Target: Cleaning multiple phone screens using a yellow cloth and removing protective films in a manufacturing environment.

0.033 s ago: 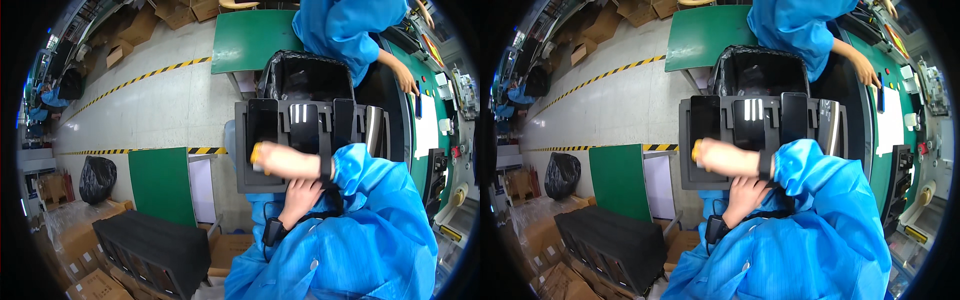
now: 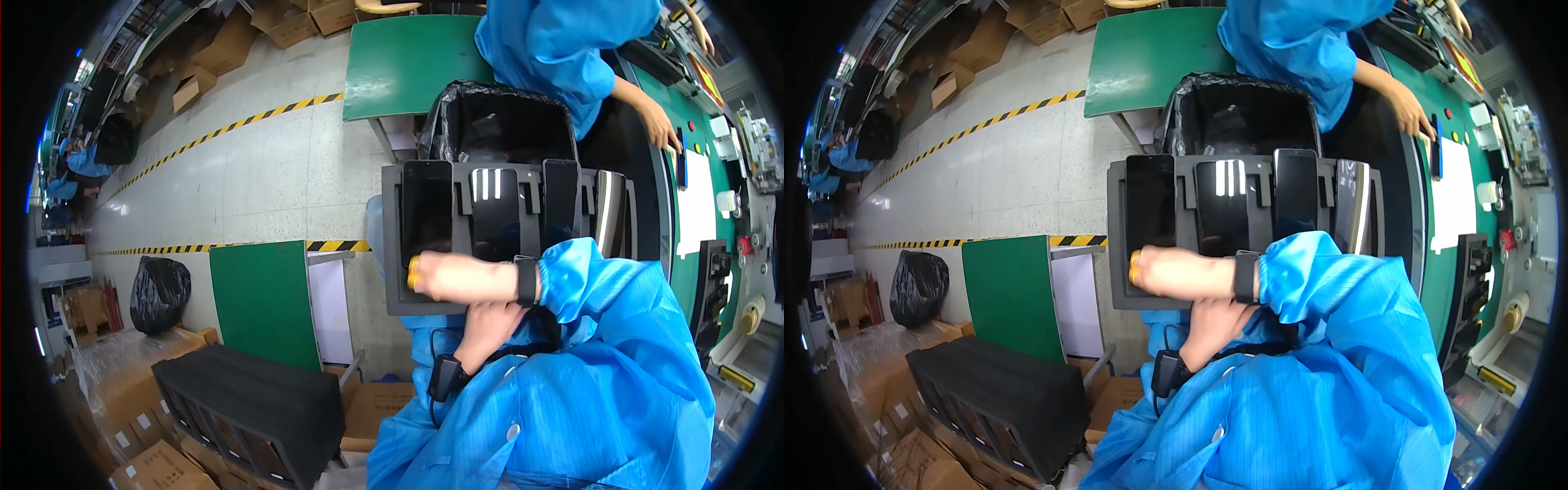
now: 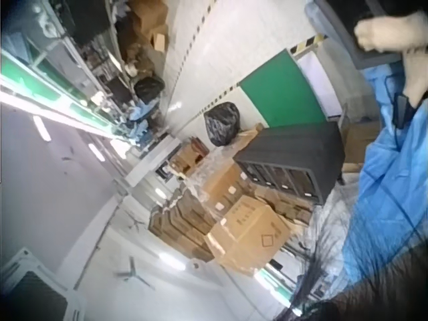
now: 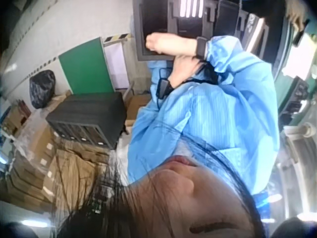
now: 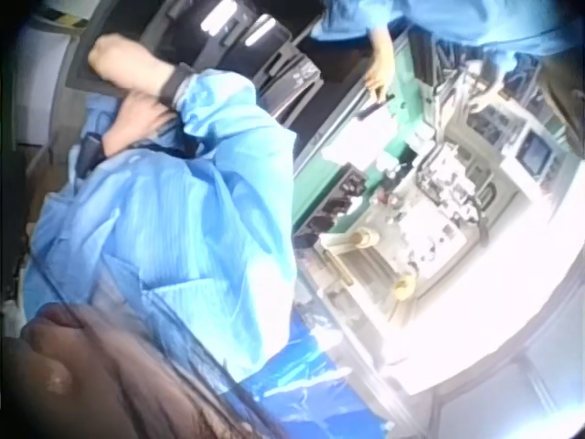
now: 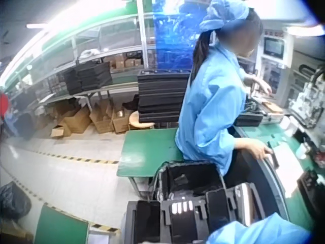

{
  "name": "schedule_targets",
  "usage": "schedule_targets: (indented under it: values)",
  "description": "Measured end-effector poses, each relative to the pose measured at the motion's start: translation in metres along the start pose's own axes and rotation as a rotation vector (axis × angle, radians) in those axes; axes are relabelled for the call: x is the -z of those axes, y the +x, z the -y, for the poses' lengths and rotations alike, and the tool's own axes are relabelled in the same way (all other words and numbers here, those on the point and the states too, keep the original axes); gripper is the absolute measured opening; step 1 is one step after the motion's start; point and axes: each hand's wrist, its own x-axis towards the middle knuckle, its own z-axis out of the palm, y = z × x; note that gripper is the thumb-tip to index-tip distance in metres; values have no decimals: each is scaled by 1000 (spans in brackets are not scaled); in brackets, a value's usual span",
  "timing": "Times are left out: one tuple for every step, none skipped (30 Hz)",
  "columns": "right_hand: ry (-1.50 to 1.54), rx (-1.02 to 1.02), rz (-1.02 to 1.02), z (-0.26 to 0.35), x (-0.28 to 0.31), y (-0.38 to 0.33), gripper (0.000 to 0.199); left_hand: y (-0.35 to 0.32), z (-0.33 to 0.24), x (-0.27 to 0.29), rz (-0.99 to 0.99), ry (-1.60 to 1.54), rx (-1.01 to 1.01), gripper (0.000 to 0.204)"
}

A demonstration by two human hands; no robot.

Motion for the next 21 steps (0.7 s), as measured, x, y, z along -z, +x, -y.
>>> schedule_targets:
  values:
    - [-34, 25, -66, 10, -6, 3, 17, 1, 0, -2, -11, -6, 27, 25]
    - [-34, 20, -72, 8, -4, 3, 17, 2, 1, -3, -22, -13, 54, 25]
    - [41, -47, -78, 2, 1, 2, 17, 1, 1, -1, -16, -12, 49, 25]
    - [114, -113, -83, -5, 15, 3, 16, 4, 1, 5, 24, 11, 29, 26]
    - [16, -70, -97, -10, 43, 10, 17, 4, 1, 10, 59, 44, 29, 26]
    - [-132, -64, -271, -28, 55, 2, 22, 8, -1, 10, 58, 37, 16, 26]
    - [-210, -159, -328, -42, 76, -2, 29, 10, -3, 12, 33, 7, 2, 27]
    - [-266, -164, -439, -57, 95, -2, 33, 11, -3, 13, 7, -18, -4, 27]
    - [-198, -275, -492, -74, 104, -2, 31, 12, -4, 14, -2, -23, -5, 27]
    - [-231, -302, -533, -82, 106, -5, 29, 11, -3, 14, -4, -20, -7, 27]
    - [-221, -299, -511, -86, 102, -5, 29, 9, -1, 13, 2, -22, -7, 27]
    - [-211, -294, -488, -91, 97, -5, 30, 9, 0, 13, 8, -24, -6, 27]
    - [-178, -280, -465, -93, 89, -6, 30, 8, 0, 13, 6, -23, -8, 27]
    - [-142, -270, -448, -96, 81, -10, 30, 9, 0, 12, 5, -28, -13, 27]
    - [-158, -285, -432, -98, 75, -15, 29, 10, 0, 11, 4, -33, -17, 27]
    - [-156, -286, -432, -95, 70, -16, 29, 10, 0, 11, 5, -33, -16, 27]
    - [-107, -308, -409, -92, 66, -17, 30, 11, -1, 12, 9, -37, -15, 27]
    - [-59, -330, -386, -87, 61, -18, 30, 11, -1, 13, 13, -43, -14, 26]
    - [-115, -276, -364, -79, 51, -21, 31, 9, -2, 15, 12, -40, -11, 26]
    - [-85, -281, -282, -60, 54, -22, 31, 9, -2, 15, 26, -27, -6, 26]
    - [-73, -235, -202, -52, 43, -26, 30, 9, -1, 15, 40, -13, -2, 26]
